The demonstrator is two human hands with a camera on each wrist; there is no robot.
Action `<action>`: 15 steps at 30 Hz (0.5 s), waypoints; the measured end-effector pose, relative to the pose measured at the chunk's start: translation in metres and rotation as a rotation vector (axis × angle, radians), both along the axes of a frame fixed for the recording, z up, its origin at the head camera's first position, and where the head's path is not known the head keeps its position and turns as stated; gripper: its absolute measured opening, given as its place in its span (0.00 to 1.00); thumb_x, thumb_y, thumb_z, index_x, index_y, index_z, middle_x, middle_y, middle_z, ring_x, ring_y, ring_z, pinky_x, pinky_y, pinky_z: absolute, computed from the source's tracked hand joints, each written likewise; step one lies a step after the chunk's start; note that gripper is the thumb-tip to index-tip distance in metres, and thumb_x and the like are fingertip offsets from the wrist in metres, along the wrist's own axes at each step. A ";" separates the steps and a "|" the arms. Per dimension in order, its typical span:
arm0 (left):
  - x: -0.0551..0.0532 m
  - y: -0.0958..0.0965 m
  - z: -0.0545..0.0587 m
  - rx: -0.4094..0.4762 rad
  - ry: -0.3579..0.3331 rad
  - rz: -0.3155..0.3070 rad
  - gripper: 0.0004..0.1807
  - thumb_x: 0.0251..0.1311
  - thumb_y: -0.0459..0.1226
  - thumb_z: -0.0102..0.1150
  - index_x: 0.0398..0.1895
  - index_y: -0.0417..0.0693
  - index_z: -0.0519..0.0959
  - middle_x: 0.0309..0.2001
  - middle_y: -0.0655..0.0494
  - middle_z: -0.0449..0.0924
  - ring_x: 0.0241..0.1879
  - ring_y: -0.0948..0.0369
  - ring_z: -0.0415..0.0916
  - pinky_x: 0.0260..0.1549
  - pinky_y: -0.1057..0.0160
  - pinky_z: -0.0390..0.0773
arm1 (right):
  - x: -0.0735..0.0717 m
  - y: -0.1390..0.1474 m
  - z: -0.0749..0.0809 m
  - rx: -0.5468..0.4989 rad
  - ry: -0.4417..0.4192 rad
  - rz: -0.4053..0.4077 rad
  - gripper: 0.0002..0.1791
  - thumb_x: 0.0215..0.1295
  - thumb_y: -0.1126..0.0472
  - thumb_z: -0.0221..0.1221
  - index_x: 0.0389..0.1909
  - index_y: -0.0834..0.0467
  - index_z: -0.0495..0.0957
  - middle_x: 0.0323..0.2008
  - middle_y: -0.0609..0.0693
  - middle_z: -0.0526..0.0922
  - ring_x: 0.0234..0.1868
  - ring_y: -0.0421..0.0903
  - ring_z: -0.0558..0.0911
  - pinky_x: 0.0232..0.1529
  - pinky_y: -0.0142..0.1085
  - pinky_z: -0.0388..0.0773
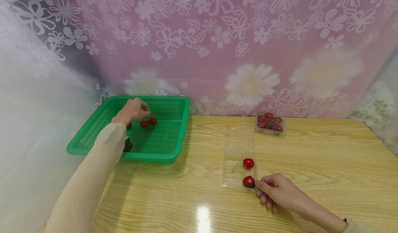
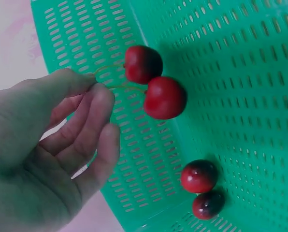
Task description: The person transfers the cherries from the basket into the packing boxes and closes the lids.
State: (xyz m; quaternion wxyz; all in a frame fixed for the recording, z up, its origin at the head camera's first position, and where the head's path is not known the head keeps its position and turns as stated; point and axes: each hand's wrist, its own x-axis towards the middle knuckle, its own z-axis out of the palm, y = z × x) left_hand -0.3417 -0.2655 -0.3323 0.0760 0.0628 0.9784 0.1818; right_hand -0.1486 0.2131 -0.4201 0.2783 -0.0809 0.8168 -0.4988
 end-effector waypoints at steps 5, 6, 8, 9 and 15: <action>0.002 0.000 0.000 -0.056 -0.013 -0.038 0.13 0.74 0.37 0.55 0.49 0.41 0.86 0.53 0.39 0.85 0.39 0.51 0.82 0.45 0.47 0.80 | 0.000 0.001 -0.001 -0.005 0.008 0.004 0.22 0.81 0.51 0.50 0.34 0.64 0.80 0.22 0.47 0.79 0.19 0.38 0.76 0.19 0.30 0.76; 0.002 0.001 0.000 -0.063 -0.019 -0.041 0.13 0.74 0.37 0.55 0.49 0.40 0.86 0.53 0.38 0.85 0.39 0.50 0.82 0.45 0.47 0.79 | 0.000 0.001 -0.002 -0.007 0.011 0.004 0.22 0.81 0.52 0.49 0.34 0.64 0.80 0.22 0.47 0.79 0.19 0.38 0.76 0.19 0.31 0.76; 0.002 0.000 0.000 -0.077 -0.024 -0.042 0.12 0.74 0.37 0.55 0.49 0.40 0.86 0.51 0.37 0.85 0.39 0.49 0.82 0.44 0.47 0.80 | 0.000 0.001 -0.002 -0.005 0.008 0.002 0.22 0.81 0.52 0.49 0.34 0.64 0.80 0.22 0.47 0.79 0.19 0.38 0.76 0.19 0.30 0.76; 0.002 0.001 0.000 -0.081 -0.024 -0.040 0.12 0.74 0.37 0.56 0.49 0.39 0.86 0.50 0.37 0.85 0.39 0.49 0.83 0.44 0.47 0.80 | 0.000 0.001 -0.002 -0.004 0.008 0.002 0.22 0.81 0.52 0.49 0.34 0.64 0.80 0.22 0.47 0.79 0.19 0.38 0.76 0.19 0.30 0.76; 0.000 0.001 -0.004 -0.112 0.005 -0.034 0.13 0.73 0.35 0.56 0.50 0.38 0.85 0.51 0.36 0.84 0.36 0.51 0.81 0.43 0.47 0.80 | 0.000 0.000 -0.001 0.001 0.003 -0.005 0.22 0.81 0.51 0.50 0.33 0.64 0.80 0.22 0.47 0.80 0.19 0.38 0.76 0.19 0.30 0.77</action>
